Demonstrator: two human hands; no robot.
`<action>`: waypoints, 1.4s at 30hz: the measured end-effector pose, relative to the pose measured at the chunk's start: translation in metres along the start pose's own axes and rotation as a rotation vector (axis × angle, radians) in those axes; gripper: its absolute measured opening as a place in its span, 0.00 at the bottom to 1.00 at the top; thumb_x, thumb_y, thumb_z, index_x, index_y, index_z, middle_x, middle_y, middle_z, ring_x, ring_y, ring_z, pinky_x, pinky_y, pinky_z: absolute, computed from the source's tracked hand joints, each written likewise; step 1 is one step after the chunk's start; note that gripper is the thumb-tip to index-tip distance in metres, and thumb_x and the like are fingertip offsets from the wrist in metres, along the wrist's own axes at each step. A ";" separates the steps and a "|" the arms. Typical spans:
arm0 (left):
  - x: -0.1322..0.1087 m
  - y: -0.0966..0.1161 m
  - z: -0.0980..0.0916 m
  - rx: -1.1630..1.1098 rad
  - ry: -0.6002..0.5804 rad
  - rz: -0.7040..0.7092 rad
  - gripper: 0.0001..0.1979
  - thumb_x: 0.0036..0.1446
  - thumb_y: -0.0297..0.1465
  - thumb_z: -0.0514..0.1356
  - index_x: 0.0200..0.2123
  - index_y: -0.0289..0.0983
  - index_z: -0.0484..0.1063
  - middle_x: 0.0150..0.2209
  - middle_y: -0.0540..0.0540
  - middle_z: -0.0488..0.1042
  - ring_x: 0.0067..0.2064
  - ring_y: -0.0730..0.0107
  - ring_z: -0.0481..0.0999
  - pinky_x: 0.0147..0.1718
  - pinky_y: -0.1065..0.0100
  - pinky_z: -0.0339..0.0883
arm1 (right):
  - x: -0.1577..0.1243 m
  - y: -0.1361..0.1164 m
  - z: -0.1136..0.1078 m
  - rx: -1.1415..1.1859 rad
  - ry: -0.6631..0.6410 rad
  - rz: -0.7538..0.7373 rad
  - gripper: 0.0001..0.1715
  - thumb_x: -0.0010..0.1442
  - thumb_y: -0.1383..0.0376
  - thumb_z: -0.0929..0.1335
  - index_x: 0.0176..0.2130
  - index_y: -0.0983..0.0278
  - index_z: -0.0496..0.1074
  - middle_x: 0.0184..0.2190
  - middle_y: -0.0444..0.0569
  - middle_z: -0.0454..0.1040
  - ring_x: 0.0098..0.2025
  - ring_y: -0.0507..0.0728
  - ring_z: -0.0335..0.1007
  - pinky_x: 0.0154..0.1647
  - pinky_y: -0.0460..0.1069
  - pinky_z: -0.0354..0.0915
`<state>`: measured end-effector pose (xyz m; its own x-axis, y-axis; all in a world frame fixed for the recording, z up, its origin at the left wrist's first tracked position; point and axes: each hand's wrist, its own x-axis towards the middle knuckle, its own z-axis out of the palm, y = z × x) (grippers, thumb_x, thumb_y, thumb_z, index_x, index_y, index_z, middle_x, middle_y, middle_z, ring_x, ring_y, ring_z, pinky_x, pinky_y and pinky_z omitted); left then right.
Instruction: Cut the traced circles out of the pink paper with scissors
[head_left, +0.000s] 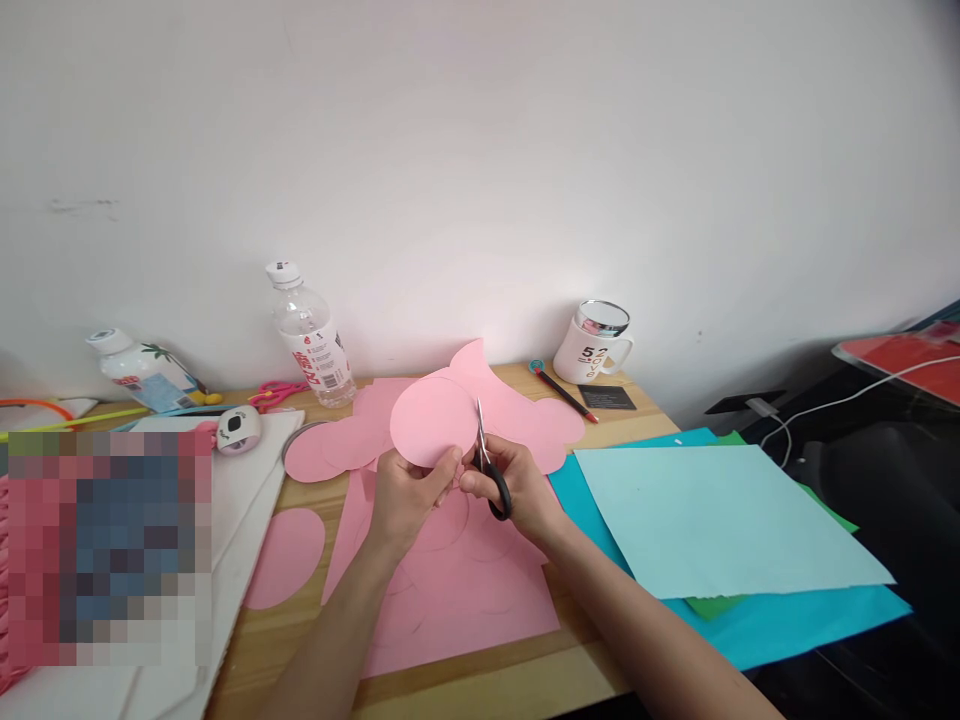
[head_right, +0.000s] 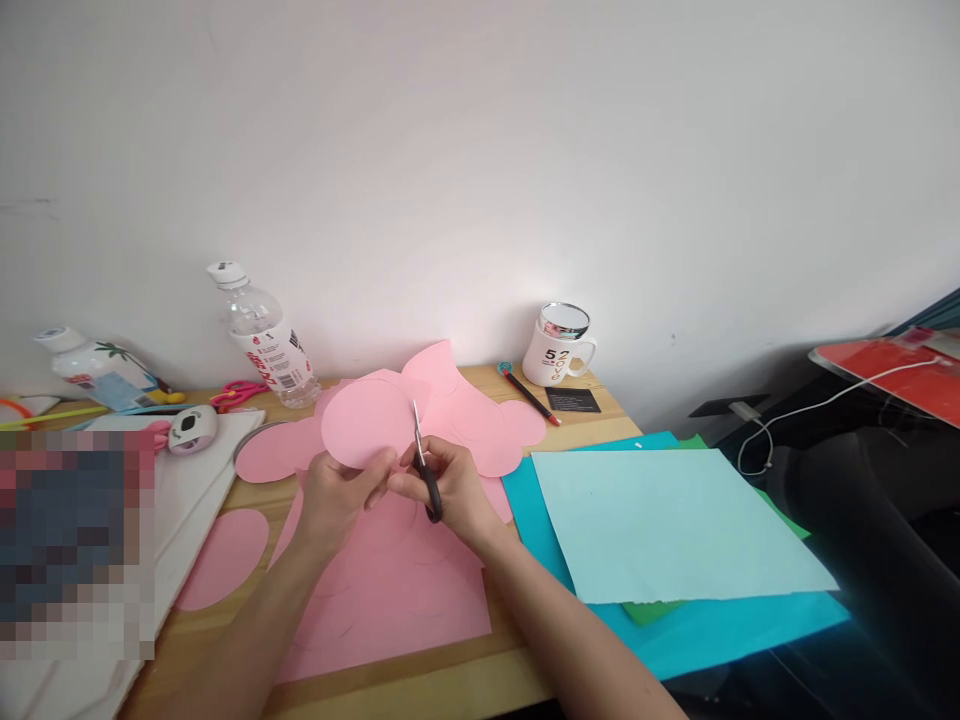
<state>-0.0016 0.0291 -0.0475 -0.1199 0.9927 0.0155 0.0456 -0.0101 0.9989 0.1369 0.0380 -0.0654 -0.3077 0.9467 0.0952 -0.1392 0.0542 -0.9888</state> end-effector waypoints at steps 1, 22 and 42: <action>0.000 0.000 0.000 0.000 -0.003 0.004 0.16 0.44 0.33 0.62 0.10 0.37 0.62 0.09 0.55 0.56 0.14 0.80 0.57 0.13 0.74 0.52 | 0.000 0.000 0.000 0.001 0.001 0.000 0.24 0.43 0.49 0.75 0.27 0.64 0.68 0.19 0.40 0.61 0.22 0.49 0.50 0.22 0.46 0.49; -0.002 -0.005 0.005 -0.081 0.035 -0.002 0.19 0.42 0.37 0.65 0.10 0.36 0.62 0.09 0.55 0.57 0.13 0.79 0.57 0.12 0.73 0.53 | -0.001 0.002 0.009 -0.002 0.019 0.029 0.25 0.43 0.49 0.75 0.24 0.63 0.63 0.17 0.40 0.59 0.22 0.49 0.51 0.22 0.46 0.49; 0.003 -0.002 -0.003 -0.008 0.054 -0.026 0.16 0.40 0.34 0.65 0.11 0.36 0.62 0.11 0.57 0.55 0.15 0.81 0.52 0.13 0.74 0.48 | 0.000 0.003 0.002 0.083 -0.040 0.014 0.23 0.43 0.55 0.77 0.30 0.64 0.65 0.24 0.41 0.61 0.26 0.50 0.52 0.25 0.46 0.50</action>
<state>-0.0049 0.0314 -0.0489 -0.1742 0.9847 -0.0082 0.0342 0.0144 0.9993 0.1349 0.0374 -0.0678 -0.3473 0.9336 0.0879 -0.2121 0.0131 -0.9772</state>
